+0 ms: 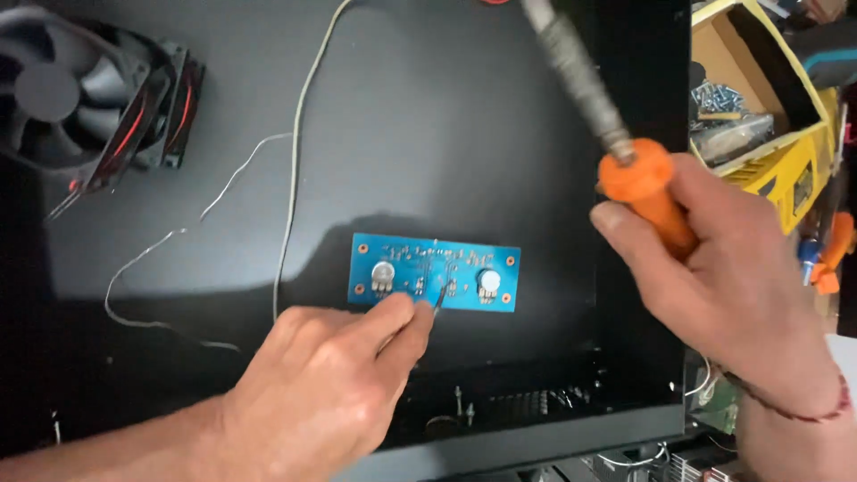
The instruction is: Soldering wires onto a printed circuit board inside an electronic enclosure and trimming excess wire.
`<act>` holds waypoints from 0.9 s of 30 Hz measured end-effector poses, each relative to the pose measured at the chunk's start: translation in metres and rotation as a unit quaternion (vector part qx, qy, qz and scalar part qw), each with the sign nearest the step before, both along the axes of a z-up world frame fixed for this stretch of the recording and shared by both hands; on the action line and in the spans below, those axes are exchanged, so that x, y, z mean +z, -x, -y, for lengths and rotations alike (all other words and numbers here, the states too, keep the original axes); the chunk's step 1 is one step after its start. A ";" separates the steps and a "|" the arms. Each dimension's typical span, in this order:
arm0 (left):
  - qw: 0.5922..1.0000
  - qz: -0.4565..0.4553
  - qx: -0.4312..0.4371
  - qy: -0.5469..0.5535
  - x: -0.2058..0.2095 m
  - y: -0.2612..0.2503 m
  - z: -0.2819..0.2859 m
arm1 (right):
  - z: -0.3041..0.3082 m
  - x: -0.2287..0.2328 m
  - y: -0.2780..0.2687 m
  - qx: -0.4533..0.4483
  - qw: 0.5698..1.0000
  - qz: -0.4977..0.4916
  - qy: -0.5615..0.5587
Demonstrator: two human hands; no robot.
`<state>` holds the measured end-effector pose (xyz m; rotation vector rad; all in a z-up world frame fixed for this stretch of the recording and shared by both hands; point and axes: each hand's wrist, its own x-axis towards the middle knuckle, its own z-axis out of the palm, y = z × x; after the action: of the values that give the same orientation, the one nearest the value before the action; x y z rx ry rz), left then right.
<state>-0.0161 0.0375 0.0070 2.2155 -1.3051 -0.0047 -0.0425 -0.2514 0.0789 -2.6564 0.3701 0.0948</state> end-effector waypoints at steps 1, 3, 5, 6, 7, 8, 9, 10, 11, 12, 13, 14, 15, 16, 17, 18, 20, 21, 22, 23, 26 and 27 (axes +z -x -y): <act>1.000 -0.004 -0.006 -0.011 0.002 0.000 0.001 | -0.001 -0.002 -0.001 0.024 0.999 -0.023 0.001; 0.999 0.032 -0.008 0.006 -0.005 0.002 -0.005 | -0.018 0.001 0.003 0.049 0.998 -0.006 0.033; 1.000 -0.001 -0.021 0.011 0.006 0.000 -0.004 | -0.024 0.011 -0.001 0.026 0.996 -0.084 -0.009; 1.000 0.017 -0.021 0.015 0.004 0.002 -0.003 | -0.025 0.010 -0.002 0.027 0.997 -0.066 -0.004; 0.998 0.054 -0.017 0.005 0.002 0.005 -0.002 | -0.027 0.009 -0.002 0.042 0.996 -0.076 -0.014; 0.997 0.079 -0.014 -0.007 0.004 0.004 -0.001 | -0.029 0.011 -0.007 0.057 0.993 -0.097 -0.025; 0.996 0.085 -0.015 -0.004 0.003 0.004 -0.001 | -0.036 0.018 -0.014 0.056 0.994 -0.092 -0.022; 0.997 0.075 -0.018 -0.011 0.003 0.004 -0.001 | -0.042 0.024 -0.022 0.030 0.989 -0.140 -0.025; 0.997 0.066 -0.022 -0.017 0.002 0.003 0.000 | -0.048 0.031 -0.031 0.005 0.982 -0.187 -0.027; 0.997 0.069 -0.026 -0.014 0.004 0.002 0.000 | -0.051 0.030 -0.034 0.001 0.983 -0.184 -0.026; 0.997 0.067 -0.029 -0.003 0.005 0.001 0.001 | -0.053 0.029 -0.038 0.021 0.980 -0.191 -0.048; 0.998 0.063 -0.032 0.007 0.005 0.002 0.002 | -0.055 0.026 -0.041 0.042 0.976 -0.200 -0.070; 0.997 0.064 -0.034 0.009 0.005 0.003 0.002 | -0.057 0.023 -0.042 0.039 0.977 -0.199 -0.069; 0.997 0.064 -0.031 0.012 0.006 0.003 0.002 | -0.057 0.020 -0.044 0.048 0.972 -0.211 -0.096; 0.997 0.064 -0.028 0.016 0.005 0.002 0.002 | -0.058 0.016 -0.045 0.057 0.965 -0.224 -0.122; 0.998 0.062 -0.030 0.017 0.007 0.002 0.003 | -0.058 0.013 -0.046 0.054 0.965 -0.226 -0.122; 0.996 0.080 -0.033 0.011 0.007 0.002 0.002 | -0.058 0.007 -0.048 0.077 0.955 -0.230 -0.170; 0.996 0.077 -0.031 0.011 0.006 0.003 0.002 | -0.060 0.006 -0.049 0.078 0.954 -0.233 -0.171; 0.996 0.079 -0.032 0.014 0.005 0.002 0.002 | -0.063 0.006 -0.050 0.070 0.952 -0.236 -0.181; 0.996 0.080 -0.032 0.017 0.005 0.002 0.001 | -0.065 0.006 -0.051 0.061 0.950 -0.239 -0.192; 0.996 0.085 -0.032 0.024 0.007 0.002 0.001 | -0.067 0.002 -0.053 0.079 0.941 -0.239 -0.228; 0.996 0.084 -0.032 0.024 0.007 0.002 0.002 | -0.068 0.003 -0.053 0.078 0.940 -0.240 -0.228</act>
<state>-0.0184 0.0358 0.0135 2.1706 -1.4511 0.1897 0.0103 -0.1832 0.0816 -2.1690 0.2469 0.7896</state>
